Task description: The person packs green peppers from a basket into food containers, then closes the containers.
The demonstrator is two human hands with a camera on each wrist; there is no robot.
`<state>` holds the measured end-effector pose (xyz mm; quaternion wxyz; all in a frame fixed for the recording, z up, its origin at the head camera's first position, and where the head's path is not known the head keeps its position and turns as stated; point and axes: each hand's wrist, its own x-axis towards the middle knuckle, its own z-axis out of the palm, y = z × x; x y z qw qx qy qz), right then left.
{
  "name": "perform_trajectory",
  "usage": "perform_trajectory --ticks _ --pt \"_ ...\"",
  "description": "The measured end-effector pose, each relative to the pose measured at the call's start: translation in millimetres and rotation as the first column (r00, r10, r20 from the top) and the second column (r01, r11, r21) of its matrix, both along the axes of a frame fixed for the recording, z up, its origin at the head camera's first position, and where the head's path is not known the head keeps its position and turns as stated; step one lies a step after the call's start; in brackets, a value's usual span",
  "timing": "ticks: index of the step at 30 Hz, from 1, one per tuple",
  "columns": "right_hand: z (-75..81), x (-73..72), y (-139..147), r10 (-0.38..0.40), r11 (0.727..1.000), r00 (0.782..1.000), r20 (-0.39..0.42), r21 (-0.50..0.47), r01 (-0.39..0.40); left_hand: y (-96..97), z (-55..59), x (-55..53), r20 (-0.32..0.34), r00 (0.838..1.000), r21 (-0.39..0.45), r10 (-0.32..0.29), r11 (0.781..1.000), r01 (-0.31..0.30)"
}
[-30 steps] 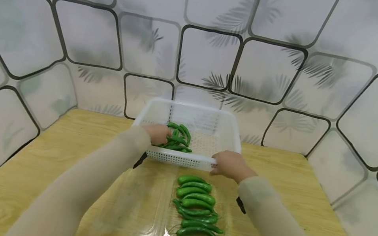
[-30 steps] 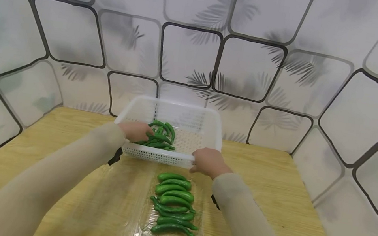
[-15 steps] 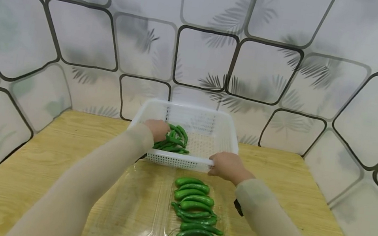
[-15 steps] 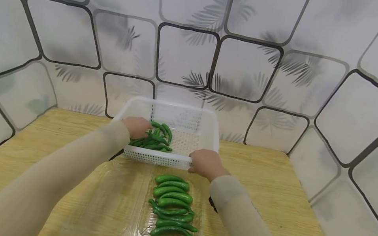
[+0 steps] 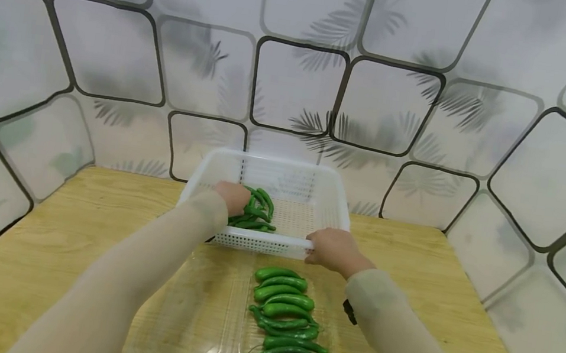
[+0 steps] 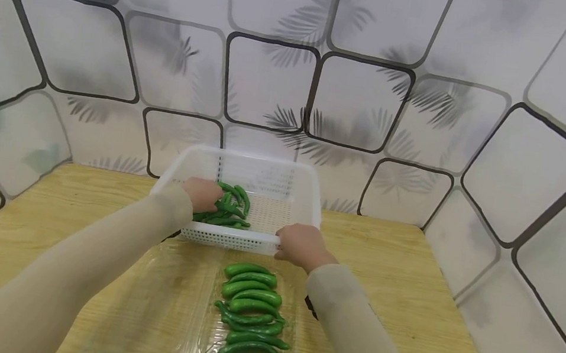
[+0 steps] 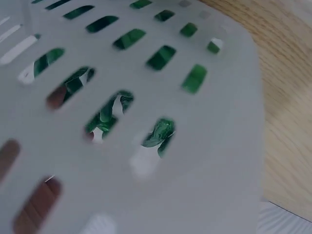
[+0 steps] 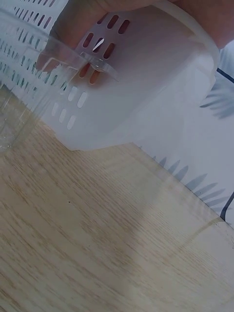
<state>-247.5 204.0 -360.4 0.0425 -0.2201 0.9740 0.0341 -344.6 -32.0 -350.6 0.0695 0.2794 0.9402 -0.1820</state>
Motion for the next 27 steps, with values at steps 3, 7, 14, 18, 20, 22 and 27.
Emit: perform_trajectory --ticks 3,7,14,18,20,22,27 --pt "-1.2 0.0 -2 -0.002 1.000 1.000 -0.002 -0.002 0.002 -3.1 -4.0 0.3 -0.008 1.000 0.005 -0.004 1.000 0.005" --pt "-2.5 -0.2 -2 0.002 1.000 1.000 -0.014 -0.002 -0.002 -7.0 -11.0 -4.2 -0.013 1.000 0.044 -0.009 0.999 0.009" --pt "-1.0 -0.2 -3 -0.002 1.000 1.000 -0.007 0.006 0.002 -8.5 -12.3 -5.4 0.005 1.000 0.071 -0.006 0.997 0.006" --pt "0.1 0.4 -2 0.003 1.000 1.000 -0.010 0.009 -0.003 -8.3 -10.9 -5.9 0.021 1.000 0.086 -0.017 0.996 0.015" --pt "0.3 0.4 -1 0.009 1.000 1.000 -0.017 0.011 -0.009 -9.6 -10.9 -7.3 0.020 1.000 0.103 -0.024 0.994 0.022" --pt "0.5 0.2 0 0.012 1.000 1.000 -0.020 0.009 -0.012 -11.8 -10.1 -7.9 0.027 0.999 0.129 -0.024 0.991 0.020" --pt "0.8 -0.9 0 0.010 1.000 1.000 -0.014 0.008 -0.010 -16.8 -1.7 -4.4 0.076 0.997 0.194 0.003 0.981 -0.018"
